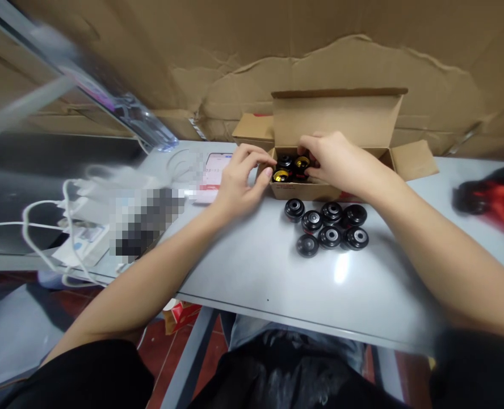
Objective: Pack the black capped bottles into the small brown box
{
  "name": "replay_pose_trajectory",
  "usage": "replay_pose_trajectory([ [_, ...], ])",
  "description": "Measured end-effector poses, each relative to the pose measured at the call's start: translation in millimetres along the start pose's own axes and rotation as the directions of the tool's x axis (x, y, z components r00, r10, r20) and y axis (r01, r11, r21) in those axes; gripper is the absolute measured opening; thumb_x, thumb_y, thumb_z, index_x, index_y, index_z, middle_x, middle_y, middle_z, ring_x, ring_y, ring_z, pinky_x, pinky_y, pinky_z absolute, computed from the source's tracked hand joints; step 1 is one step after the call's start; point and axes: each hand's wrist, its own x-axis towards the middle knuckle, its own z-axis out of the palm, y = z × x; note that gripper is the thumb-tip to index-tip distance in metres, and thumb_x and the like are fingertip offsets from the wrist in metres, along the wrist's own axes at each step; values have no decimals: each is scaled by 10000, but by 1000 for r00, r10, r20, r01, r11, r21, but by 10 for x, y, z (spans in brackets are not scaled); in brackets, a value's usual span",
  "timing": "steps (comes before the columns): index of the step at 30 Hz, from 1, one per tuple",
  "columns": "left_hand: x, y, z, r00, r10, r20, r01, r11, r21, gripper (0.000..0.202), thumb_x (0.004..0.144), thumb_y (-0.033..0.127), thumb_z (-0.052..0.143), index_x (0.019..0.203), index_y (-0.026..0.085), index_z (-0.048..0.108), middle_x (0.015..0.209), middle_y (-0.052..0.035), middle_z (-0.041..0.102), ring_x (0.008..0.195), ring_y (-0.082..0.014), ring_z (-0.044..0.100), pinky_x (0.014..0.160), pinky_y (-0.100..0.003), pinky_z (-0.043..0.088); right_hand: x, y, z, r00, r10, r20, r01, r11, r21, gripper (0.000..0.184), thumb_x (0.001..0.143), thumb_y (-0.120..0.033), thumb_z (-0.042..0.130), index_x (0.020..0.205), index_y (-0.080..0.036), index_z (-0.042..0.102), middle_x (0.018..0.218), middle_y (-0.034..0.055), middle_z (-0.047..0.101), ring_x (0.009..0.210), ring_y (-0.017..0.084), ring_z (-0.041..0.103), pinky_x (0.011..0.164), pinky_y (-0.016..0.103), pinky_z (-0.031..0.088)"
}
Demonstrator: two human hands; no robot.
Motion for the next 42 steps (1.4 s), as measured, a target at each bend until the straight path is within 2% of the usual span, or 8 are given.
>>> replay_pose_trajectory([
  [6, 1, 112, -106, 997, 69, 17, -70, 995, 74, 349, 1207, 574, 714, 1401, 297, 801, 1363, -134, 773, 1290, -370, 723, 1213, -636, 611, -48, -25, -49, 996, 76, 40, -75, 997, -23, 475, 1005, -281, 871, 1475, -277, 806, 1048, 105, 901, 935, 383, 841, 844, 470, 646],
  [11, -5, 319, -240, 935, 251, 249, -282, 955, 95, 588, 1104, 635, 863, 1599, 330, 775, 1284, -120, 789, 1252, -384, 732, 1154, -613, 591, -104, -95, -164, 996, 64, 59, -60, 996, -60, 433, 1061, -297, 817, 1494, -300, 799, 1040, 100, 893, 907, 376, 832, 790, 458, 633],
  [16, 39, 384, -289, 870, 271, 412, -329, 941, 74, 411, 1082, 470, 901, 1449, 299, 829, 1259, -107, 848, 1244, -376, 746, 1134, -558, 548, -135, -230, -268, 995, 76, 63, -71, 994, -82, 392, 1096, -350, 819, 1485, -302, 813, 990, 91, 887, 850, 376, 818, 791, 465, 614],
  [24, 102, 380, -337, 951, 170, 258, -151, 984, -95, 292, 1052, 513, 881, 1145, 280, 731, 1085, -27, 866, 965, -253, 759, 1031, -504, 598, -165, -314, -328, 999, 40, -1, -40, 998, 42, 332, 1112, -507, 758, 1405, -410, 880, 992, 50, 879, 951, 395, 811, 872, 549, 664],
  [29, 102, 338, -272, 997, -33, 63, 45, 979, -201, 512, 1131, 815, 762, 1223, 315, 695, 1104, -52, 795, 950, -244, 795, 855, -474, 694, -191, -432, -389, 1000, 11, -26, -6, 979, 202, 417, 1140, -686, 710, 1323, -374, 919, 1158, 76, 921, 1130, 413, 829, 1004, 554, 666],
  [33, 116, 324, -199, 984, -154, -93, 124, 955, -270, 541, 1215, 876, 575, 1337, 356, 660, 1189, -58, 763, 1035, -238, 858, 814, -434, 742, -210, -555, -371, 992, -127, -27, 129, 930, 344, 560, 1132, -718, 740, 1477, -302, 890, 1385, 102, 922, 1244, 386, 847, 1100, 505, 641],
  [38, 110, 382, -167, 982, -174, -71, 148, 949, -278, 549, 1223, 882, 538, 1400, 375, 649, 1261, -70, 778, 1075, -241, 881, 831, -435, 782, -207, -560, -178, 987, -161, 3, 142, 882, 449, 490, 1140, -602, 778, 1519, -312, 890, 1287, 80, 939, 1111, 343, 861, 1057, 495, 661],
  [42, 103, 443, -172, 977, -180, -115, 151, 962, -229, 624, 1195, 942, 518, 1433, 380, 647, 1211, -62, 752, 1034, -251, 857, 808, -448, 744, -185, -488, -89, 982, -185, -33, 167, 785, 596, 532, 1127, -651, 823, 1520, -301, 899, 1396, 100, 922, 1295, 365, 850, 1139, 507, 679],
])
